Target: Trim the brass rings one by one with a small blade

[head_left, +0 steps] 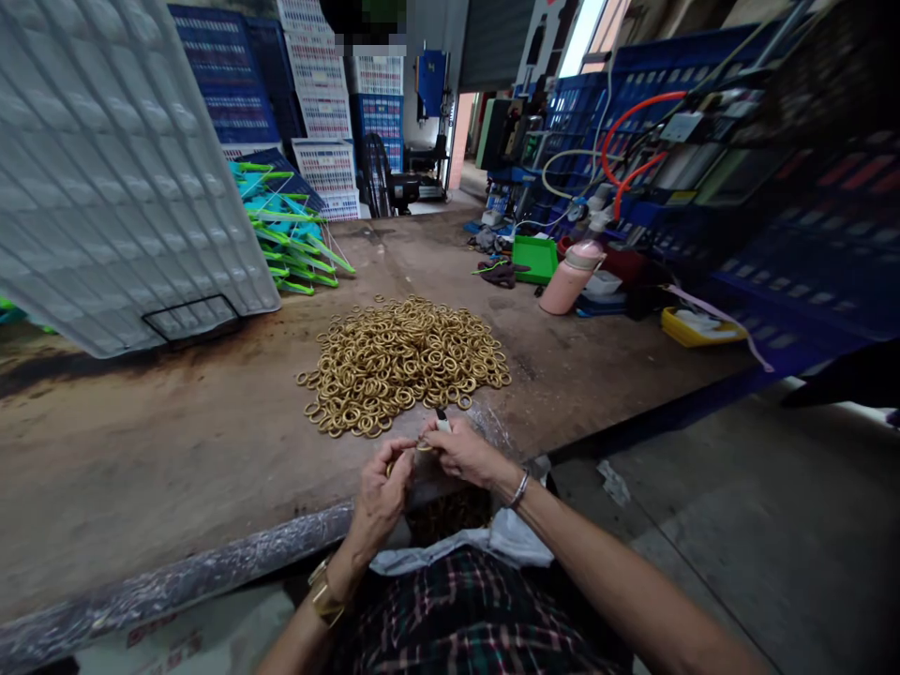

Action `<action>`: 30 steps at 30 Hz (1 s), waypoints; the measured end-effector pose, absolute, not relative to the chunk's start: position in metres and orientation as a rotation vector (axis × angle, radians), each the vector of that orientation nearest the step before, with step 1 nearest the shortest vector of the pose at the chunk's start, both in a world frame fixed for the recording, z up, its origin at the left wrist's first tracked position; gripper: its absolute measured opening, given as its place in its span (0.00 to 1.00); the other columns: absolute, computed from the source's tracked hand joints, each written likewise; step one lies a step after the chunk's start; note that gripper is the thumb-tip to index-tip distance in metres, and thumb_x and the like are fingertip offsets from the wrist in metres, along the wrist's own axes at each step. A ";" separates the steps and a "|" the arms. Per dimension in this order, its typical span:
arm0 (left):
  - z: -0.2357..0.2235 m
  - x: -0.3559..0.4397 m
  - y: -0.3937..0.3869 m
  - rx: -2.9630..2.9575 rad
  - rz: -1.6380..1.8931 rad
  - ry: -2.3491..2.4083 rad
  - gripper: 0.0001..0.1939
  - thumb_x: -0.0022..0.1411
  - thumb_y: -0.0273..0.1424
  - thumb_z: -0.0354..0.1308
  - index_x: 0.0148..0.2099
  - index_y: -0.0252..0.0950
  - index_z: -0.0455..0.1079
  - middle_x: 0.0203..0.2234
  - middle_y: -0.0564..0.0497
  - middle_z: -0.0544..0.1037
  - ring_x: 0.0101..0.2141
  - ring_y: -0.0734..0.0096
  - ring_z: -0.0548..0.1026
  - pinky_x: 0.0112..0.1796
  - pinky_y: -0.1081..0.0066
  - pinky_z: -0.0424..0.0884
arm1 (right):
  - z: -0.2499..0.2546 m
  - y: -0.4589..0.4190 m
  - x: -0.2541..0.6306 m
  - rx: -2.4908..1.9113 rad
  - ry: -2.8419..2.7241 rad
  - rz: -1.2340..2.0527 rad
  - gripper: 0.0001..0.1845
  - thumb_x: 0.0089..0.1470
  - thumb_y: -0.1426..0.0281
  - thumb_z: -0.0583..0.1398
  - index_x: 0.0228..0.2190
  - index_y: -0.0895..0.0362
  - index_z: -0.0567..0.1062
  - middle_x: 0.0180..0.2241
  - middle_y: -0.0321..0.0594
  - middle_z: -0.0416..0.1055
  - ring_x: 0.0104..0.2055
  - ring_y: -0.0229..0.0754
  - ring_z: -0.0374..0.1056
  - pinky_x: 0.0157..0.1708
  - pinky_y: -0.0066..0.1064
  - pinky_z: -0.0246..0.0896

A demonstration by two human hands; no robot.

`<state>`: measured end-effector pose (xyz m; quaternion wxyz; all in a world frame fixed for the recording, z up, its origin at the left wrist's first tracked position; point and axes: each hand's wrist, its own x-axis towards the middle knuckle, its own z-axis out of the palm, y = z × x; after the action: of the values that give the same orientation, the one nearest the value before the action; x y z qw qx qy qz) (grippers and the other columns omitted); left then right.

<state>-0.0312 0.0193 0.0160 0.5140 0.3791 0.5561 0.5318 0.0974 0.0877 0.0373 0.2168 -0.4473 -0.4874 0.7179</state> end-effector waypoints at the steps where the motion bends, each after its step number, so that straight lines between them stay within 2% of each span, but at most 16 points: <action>1: 0.015 -0.030 0.019 0.973 1.285 1.343 0.14 0.53 0.39 0.57 0.38 0.35 0.70 0.16 0.58 0.65 0.16 0.80 0.60 0.18 0.78 0.55 | 0.039 0.086 0.097 -1.228 -1.305 2.026 0.09 0.41 0.65 0.56 0.25 0.55 0.60 0.14 0.21 0.50 0.11 0.25 0.39 0.10 0.20 0.34; 5: 0.013 -0.027 0.019 1.103 1.288 1.358 0.11 0.54 0.39 0.55 0.35 0.37 0.71 0.17 0.56 0.67 0.19 0.76 0.63 0.22 0.77 0.58 | 0.039 0.080 0.095 -1.210 -1.199 2.068 0.13 0.41 0.62 0.58 0.24 0.55 0.60 0.15 0.22 0.54 0.10 0.24 0.40 0.10 0.19 0.36; 8: 0.012 -0.026 0.018 1.021 1.272 1.315 0.12 0.54 0.41 0.55 0.31 0.36 0.67 0.16 0.58 0.65 0.17 0.79 0.60 0.20 0.78 0.56 | 0.035 0.077 0.093 -1.202 -1.279 1.974 0.13 0.44 0.60 0.57 0.23 0.56 0.61 0.15 0.23 0.54 0.11 0.25 0.42 0.10 0.20 0.36; 12: 0.015 -0.024 0.018 0.859 1.186 1.261 0.16 0.54 0.45 0.53 0.28 0.36 0.61 0.15 0.60 0.61 0.13 0.83 0.54 0.15 0.79 0.50 | 0.033 0.074 0.090 -1.249 -1.477 1.751 0.12 0.48 0.62 0.55 0.21 0.56 0.60 0.13 0.24 0.52 0.13 0.26 0.44 0.13 0.21 0.38; 16: 0.017 -0.024 0.018 0.915 1.167 1.303 0.18 0.53 0.47 0.53 0.27 0.36 0.60 0.14 0.60 0.61 0.13 0.83 0.55 0.15 0.80 0.50 | 0.035 0.074 0.090 -1.260 -1.659 1.570 0.11 0.47 0.66 0.54 0.19 0.57 0.62 0.14 0.27 0.54 0.17 0.28 0.48 0.16 0.21 0.42; 22: 0.012 -0.028 0.014 0.832 1.140 1.209 0.18 0.53 0.47 0.53 0.28 0.36 0.60 0.15 0.60 0.62 0.13 0.83 0.56 0.15 0.80 0.50 | 0.027 0.078 0.091 -1.245 -1.704 1.599 0.14 0.53 0.63 0.50 0.21 0.57 0.63 0.15 0.28 0.55 0.17 0.30 0.49 0.18 0.21 0.44; 26: 0.010 -0.029 0.013 0.749 1.127 1.155 0.18 0.54 0.47 0.52 0.29 0.37 0.59 0.16 0.60 0.62 0.13 0.84 0.55 0.15 0.81 0.49 | 0.020 0.082 0.096 -1.346 -1.952 1.178 0.13 0.53 0.68 0.49 0.21 0.58 0.64 0.18 0.31 0.59 0.21 0.32 0.54 0.22 0.23 0.47; 30: 0.008 -0.029 0.014 0.759 1.131 1.175 0.18 0.55 0.47 0.52 0.29 0.37 0.58 0.15 0.60 0.61 0.13 0.84 0.55 0.15 0.81 0.49 | 0.019 0.076 0.102 -1.214 -2.389 0.849 0.08 0.51 0.73 0.50 0.24 0.57 0.67 0.21 0.34 0.63 0.24 0.34 0.56 0.25 0.25 0.46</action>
<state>-0.0291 0.0144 0.0084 0.6222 0.3304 0.5113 0.4922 0.1018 0.0764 0.0191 0.1645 -0.4261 -0.8382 0.2979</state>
